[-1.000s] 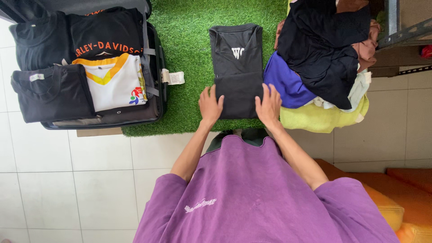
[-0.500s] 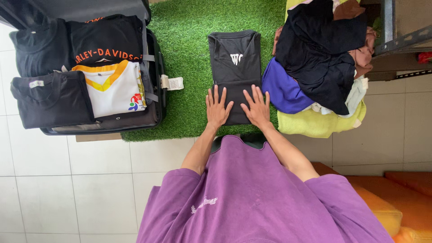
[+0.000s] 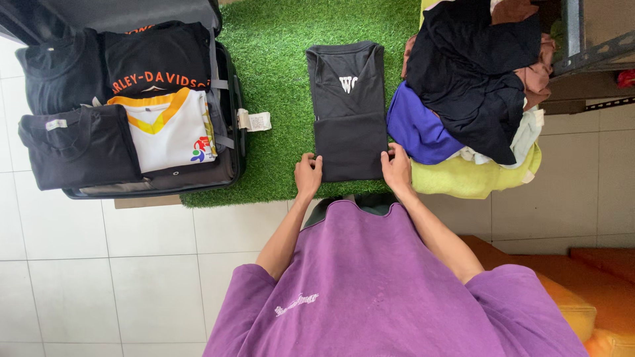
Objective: The person folds a black t-shirt and a grey t-shirt by hand, smoothing them out and then placing them into an open suitcase.
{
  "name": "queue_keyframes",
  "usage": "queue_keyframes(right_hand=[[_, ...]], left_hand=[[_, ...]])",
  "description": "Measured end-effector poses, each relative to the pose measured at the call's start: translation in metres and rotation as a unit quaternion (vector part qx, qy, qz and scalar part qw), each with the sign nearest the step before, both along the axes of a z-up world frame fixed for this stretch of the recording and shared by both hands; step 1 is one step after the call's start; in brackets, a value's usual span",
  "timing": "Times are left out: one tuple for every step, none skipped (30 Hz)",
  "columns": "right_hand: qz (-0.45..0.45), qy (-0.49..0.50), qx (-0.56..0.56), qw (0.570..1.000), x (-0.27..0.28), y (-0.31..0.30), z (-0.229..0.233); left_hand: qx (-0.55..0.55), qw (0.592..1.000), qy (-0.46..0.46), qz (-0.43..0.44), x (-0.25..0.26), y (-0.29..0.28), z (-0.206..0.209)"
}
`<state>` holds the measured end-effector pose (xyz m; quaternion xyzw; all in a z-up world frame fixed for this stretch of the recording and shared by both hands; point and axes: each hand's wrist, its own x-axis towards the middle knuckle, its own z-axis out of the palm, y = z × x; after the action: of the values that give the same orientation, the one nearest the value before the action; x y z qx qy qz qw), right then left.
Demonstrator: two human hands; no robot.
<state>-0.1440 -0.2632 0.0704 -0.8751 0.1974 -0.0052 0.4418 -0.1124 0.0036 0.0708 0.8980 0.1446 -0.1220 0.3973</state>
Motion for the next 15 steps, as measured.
queue_keyframes(right_hand=[[-0.015,0.011,0.017,1.0,-0.001,-0.001,-0.006],[-0.031,0.022,0.033,0.999,-0.003,-0.003,-0.013],[-0.035,0.022,0.036,0.998,-0.005,-0.005,-0.02],[-0.04,0.022,0.039,0.998,-0.006,-0.007,-0.027],[-0.044,0.02,0.043,0.998,-0.005,-0.007,-0.034],[-0.049,0.019,0.052,0.997,-0.007,-0.006,-0.04],[-0.055,0.016,0.06,0.997,-0.006,-0.006,-0.045],[-0.06,0.013,0.068,0.996,-0.005,-0.007,-0.05],[-0.057,0.015,0.068,0.996,-0.004,-0.01,-0.053],[-0.053,0.018,0.068,0.996,-0.004,-0.013,-0.056],[-0.048,0.02,0.069,0.996,-0.003,-0.015,-0.058],[-0.039,0.045,0.069,0.996,-0.004,-0.018,-0.059],[-0.03,0.07,0.068,0.995,-0.005,-0.023,-0.058],[-0.021,0.094,0.067,0.993,-0.005,-0.027,-0.057],[-0.01,0.094,0.068,0.993,-0.006,-0.031,-0.056]], left_hand=[[-0.013,1.0,-0.008,0.001,-0.001,0.003,-0.007],[-0.027,1.0,-0.016,0.002,-0.001,0.006,-0.015],[-0.039,0.999,-0.023,0.003,-0.001,0.008,-0.023],[-0.048,0.998,-0.031,0.0,-0.001,0.008,-0.031],[-0.056,0.998,-0.039,-0.003,0.002,0.01,-0.037],[-0.063,0.997,-0.048,-0.006,0.003,0.012,-0.041],[-0.076,0.997,-0.027,-0.001,0.005,0.013,-0.043],[-0.088,0.996,-0.005,0.005,0.007,0.014,-0.043],[-0.1,0.995,0.017,0.01,0.007,0.014,-0.042],[-0.111,0.993,0.031,0.012,0.007,0.013,-0.04],[-0.121,0.992,0.045,0.016,0.007,0.015,-0.037],[-0.13,0.99,0.058,0.02,0.007,0.016,-0.035],[-0.125,0.991,0.055,0.013,0.007,0.017,-0.033],[-0.119,0.991,0.053,0.006,0.006,0.019,-0.031],[-0.114,0.992,0.051,-0.001,0.004,0.02,-0.03]])
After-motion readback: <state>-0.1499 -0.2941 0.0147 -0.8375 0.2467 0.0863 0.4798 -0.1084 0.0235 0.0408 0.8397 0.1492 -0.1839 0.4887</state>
